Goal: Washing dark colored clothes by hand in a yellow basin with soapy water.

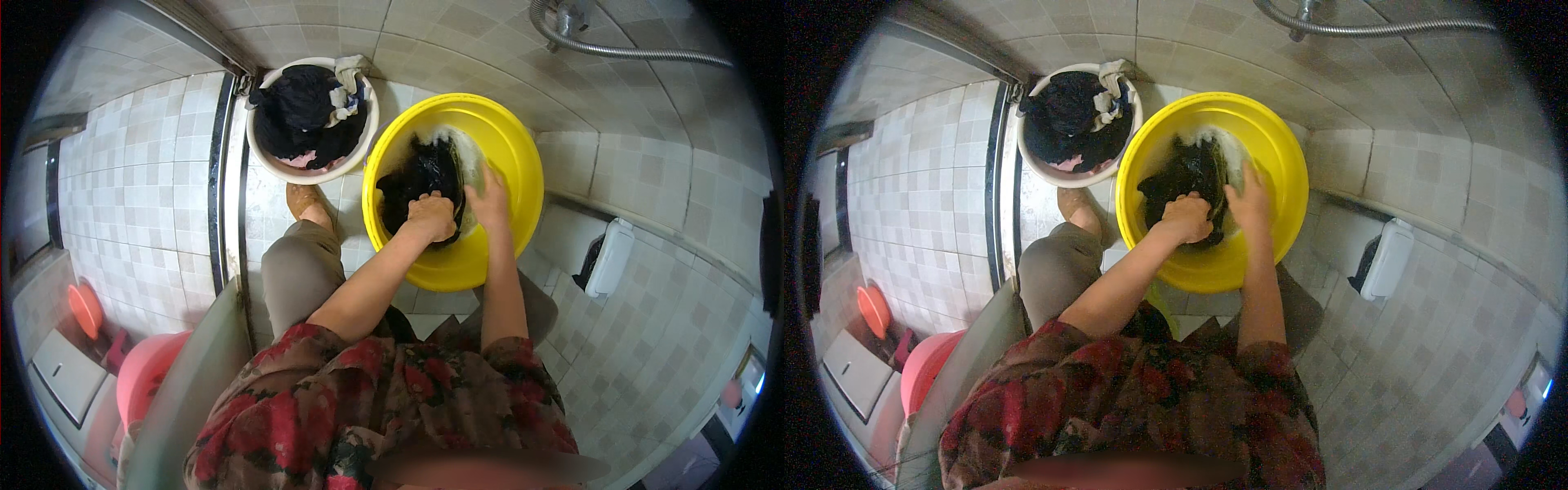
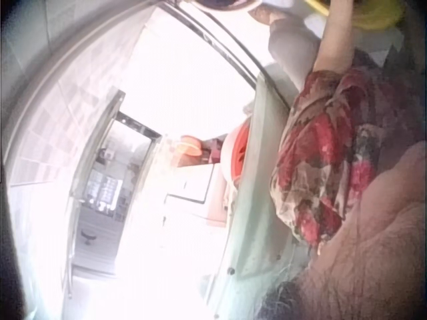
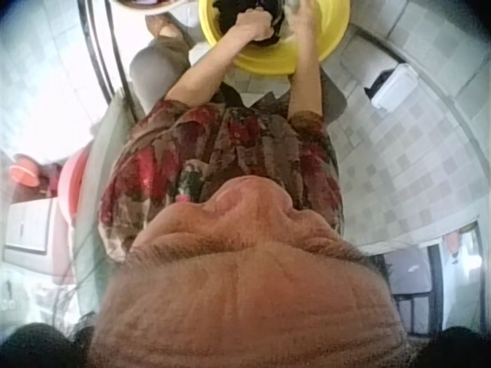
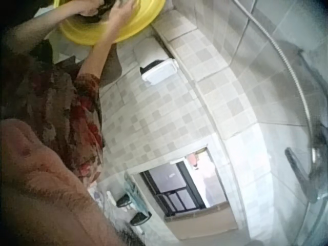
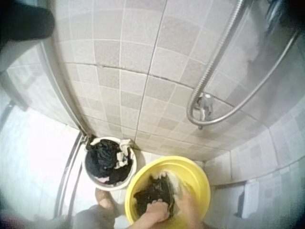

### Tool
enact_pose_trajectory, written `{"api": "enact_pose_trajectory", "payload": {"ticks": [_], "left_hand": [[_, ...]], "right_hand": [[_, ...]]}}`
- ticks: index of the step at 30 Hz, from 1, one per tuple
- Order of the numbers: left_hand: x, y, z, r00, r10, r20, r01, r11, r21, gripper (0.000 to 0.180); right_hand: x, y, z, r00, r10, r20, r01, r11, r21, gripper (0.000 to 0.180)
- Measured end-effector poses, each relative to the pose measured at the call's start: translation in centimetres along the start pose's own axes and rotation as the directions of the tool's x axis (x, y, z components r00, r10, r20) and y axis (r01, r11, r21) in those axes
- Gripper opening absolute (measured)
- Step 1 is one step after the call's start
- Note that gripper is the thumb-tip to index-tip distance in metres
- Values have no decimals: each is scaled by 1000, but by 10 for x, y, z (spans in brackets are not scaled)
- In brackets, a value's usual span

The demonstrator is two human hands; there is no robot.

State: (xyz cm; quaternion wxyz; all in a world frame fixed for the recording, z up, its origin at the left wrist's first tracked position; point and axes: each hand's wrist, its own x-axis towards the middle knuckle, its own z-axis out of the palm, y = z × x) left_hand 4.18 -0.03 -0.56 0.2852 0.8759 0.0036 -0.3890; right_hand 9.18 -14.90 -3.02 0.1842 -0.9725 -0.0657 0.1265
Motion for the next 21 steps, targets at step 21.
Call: {"api": "enact_pose_trajectory", "payload": {"ticks": [21], "left_hand": [[32,-13,-5,900,-325,290,274,-95,-957,77]], "right_hand": [[57,-19,10,735,552,394,-559,165,813,27]]}}
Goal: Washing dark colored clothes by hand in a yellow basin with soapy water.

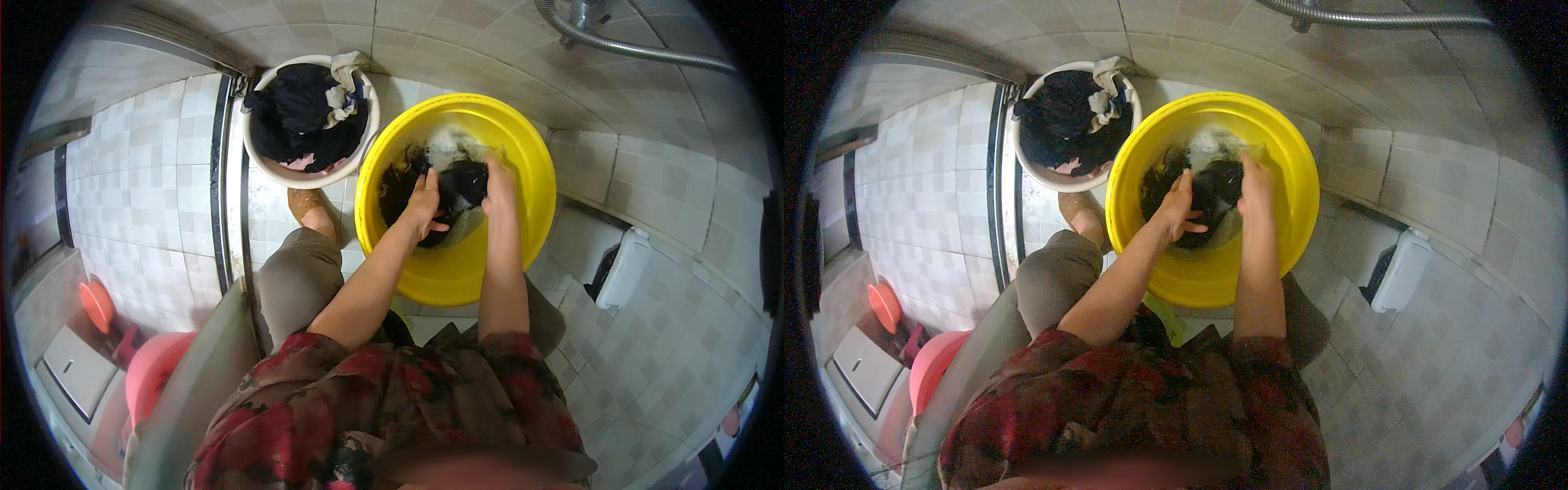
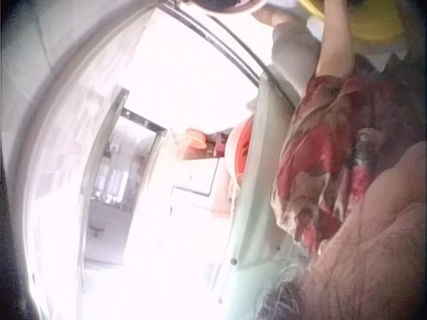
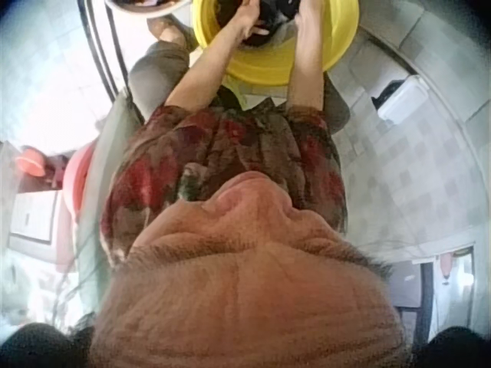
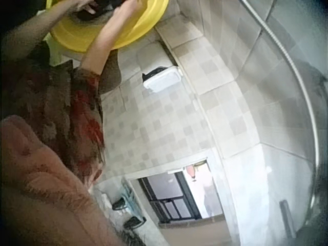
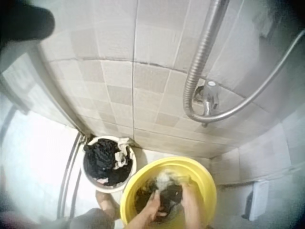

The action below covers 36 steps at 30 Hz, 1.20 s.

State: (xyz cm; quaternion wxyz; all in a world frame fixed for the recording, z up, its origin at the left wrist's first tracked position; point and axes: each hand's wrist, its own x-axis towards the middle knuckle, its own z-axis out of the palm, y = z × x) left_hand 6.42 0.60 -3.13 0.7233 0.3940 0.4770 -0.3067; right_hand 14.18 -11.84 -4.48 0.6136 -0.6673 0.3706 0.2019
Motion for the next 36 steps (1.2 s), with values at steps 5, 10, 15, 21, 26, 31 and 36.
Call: {"api": "enact_pose_trajectory", "payload": {"ticks": [5,10,15,21,26,31,36], "left_hand": [[22,-9,9,943,81,323,61,911,-408,76],[120,-61,-50,848,441,295,-380,892,-244,46],[-37,-3,24,992,52,119,-37,991,-128,27],[-30,4,17,909,352,225,-278,911,-303,21],[-53,9,10,819,480,315,-420,875,-242,20],[-40,9,2,653,695,300,-729,685,0,26],[-62,32,-3,600,787,142,-784,544,298,21]], "right_hand": [[-131,-7,-10,880,-324,349,451,802,-392,39],[-165,28,44,666,-608,432,710,339,-617,32],[-21,18,-14,666,-732,145,456,246,-855,49],[-39,3,-36,863,-501,62,493,809,-320,36],[-110,-64,-81,846,-114,521,406,772,-490,24],[-140,-60,-89,782,-403,475,532,829,-172,23],[-115,-33,-92,668,-626,403,744,549,-380,40]]}}
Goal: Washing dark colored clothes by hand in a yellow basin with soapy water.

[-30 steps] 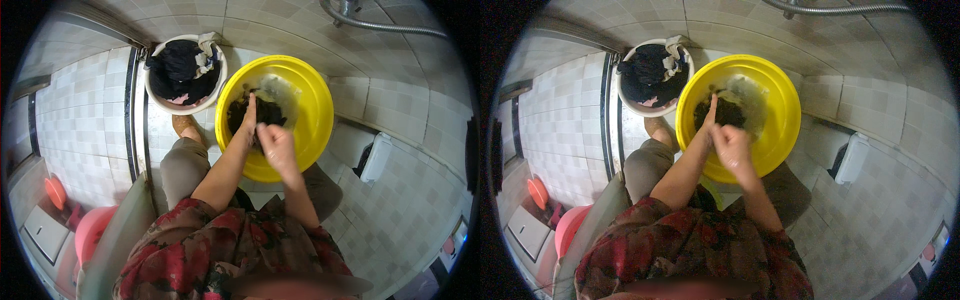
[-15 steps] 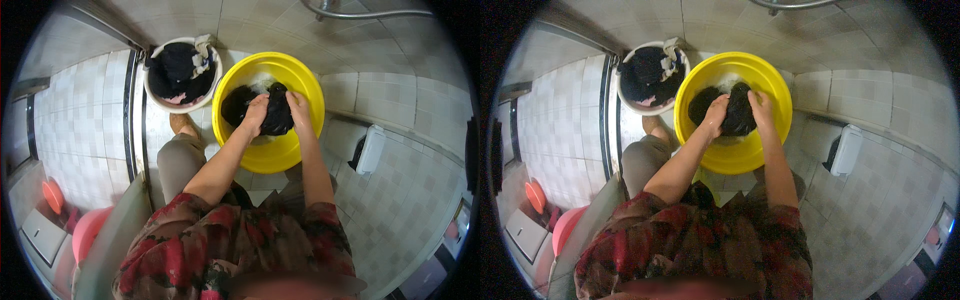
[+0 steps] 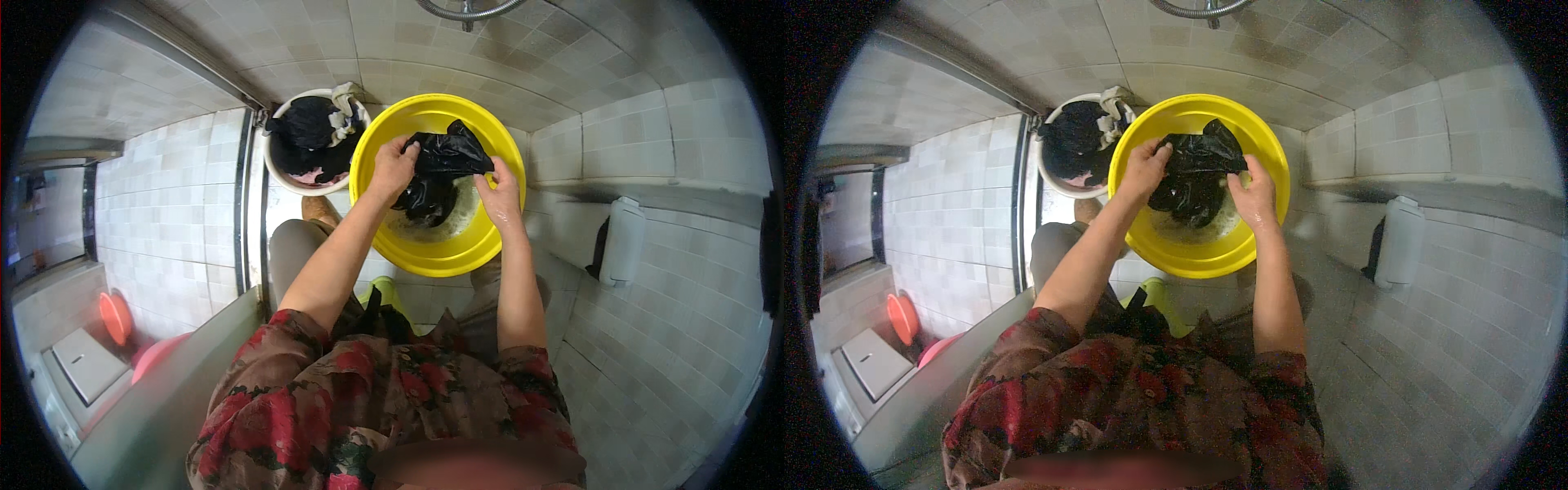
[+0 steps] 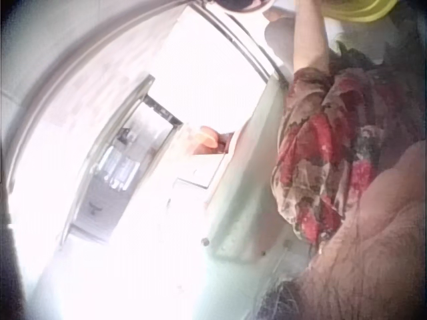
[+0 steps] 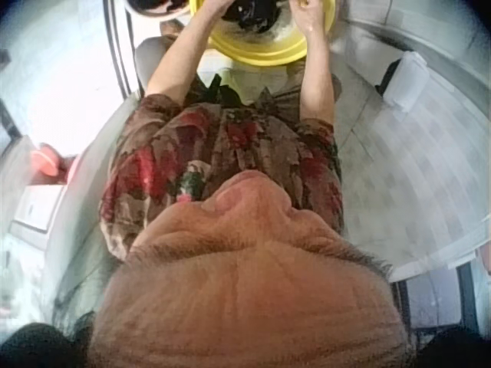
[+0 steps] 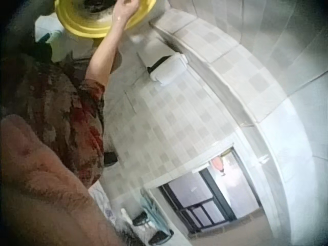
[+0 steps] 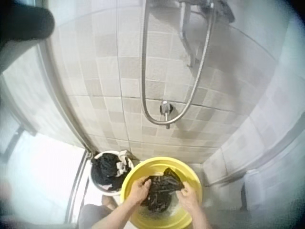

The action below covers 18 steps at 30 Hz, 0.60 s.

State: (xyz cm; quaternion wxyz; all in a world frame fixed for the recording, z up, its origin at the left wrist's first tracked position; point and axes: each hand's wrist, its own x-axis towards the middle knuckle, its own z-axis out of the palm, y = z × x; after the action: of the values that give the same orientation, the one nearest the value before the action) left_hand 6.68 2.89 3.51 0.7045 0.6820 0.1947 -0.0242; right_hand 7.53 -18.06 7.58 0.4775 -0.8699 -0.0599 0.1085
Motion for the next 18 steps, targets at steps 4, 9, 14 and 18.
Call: {"api": "enact_pose_trajectory", "payload": {"ticks": [4,9,14,18], "left_hand": [[3,46,-18,985,-120,127,155,937,-313,15],[8,50,-31,967,-174,186,226,921,-317,11],[6,36,-21,937,-184,298,309,833,-458,12],[3,46,8,883,-303,359,447,777,-444,24]], "right_hand": [[11,2,2,986,-152,-63,138,973,-183,48],[30,13,-8,999,-50,-19,50,998,29,45],[31,0,-11,997,78,-22,-59,888,457,33],[40,6,-10,982,134,-136,23,624,781,20]]}}
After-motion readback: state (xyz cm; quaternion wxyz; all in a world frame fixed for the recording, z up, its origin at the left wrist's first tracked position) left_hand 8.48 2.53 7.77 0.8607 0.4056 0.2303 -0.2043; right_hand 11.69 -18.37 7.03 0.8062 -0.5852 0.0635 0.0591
